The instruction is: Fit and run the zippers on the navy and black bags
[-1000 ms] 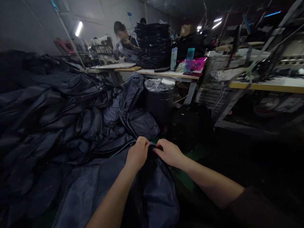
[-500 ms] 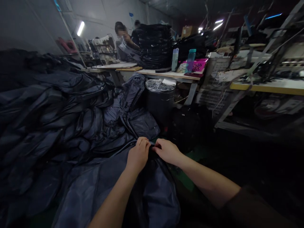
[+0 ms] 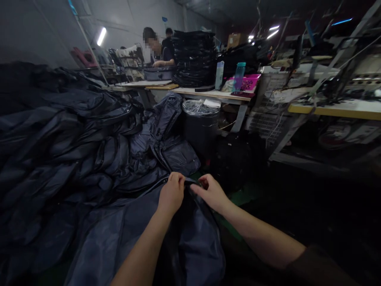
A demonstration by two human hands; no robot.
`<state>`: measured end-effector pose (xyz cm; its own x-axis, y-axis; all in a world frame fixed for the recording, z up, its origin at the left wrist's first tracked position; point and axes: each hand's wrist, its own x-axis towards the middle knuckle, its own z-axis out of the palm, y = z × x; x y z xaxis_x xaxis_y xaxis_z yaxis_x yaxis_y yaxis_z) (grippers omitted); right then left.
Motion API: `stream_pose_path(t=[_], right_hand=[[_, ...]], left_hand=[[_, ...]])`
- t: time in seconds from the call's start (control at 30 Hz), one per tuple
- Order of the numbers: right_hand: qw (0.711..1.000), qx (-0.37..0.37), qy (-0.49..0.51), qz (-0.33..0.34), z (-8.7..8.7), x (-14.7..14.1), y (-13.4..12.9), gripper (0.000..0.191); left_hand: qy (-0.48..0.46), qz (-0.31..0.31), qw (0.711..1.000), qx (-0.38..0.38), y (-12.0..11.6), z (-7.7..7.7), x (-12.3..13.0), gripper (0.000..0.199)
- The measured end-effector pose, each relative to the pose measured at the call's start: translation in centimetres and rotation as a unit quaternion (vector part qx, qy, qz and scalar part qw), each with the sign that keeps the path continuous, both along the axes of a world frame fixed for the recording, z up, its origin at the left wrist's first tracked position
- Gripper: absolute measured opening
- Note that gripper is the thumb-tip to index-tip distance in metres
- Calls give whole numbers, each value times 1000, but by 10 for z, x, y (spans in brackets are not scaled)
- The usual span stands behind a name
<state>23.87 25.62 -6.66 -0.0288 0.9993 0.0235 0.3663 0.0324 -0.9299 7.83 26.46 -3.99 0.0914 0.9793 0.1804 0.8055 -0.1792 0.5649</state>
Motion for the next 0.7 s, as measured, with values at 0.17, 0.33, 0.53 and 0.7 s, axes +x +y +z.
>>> stream_pose_path(t=[0.17,0.33,0.53,0.7], right_hand=[[998,-41,-17,44,-10,1,-27,40],[999,-26,17,35,-22,2,-27,38],[999,-14,40,27,-30,-1,-24,37],[999,8,25,29,-24,5,-5,33]], left_hand=[[-43,258,961,92,28,23,-57,24],[-216,279,932,-79,26,29,-76,36],[-339,167,898,-226,-11,-24,4,37],[-427,186,861,-203,-13,-40,13,23]])
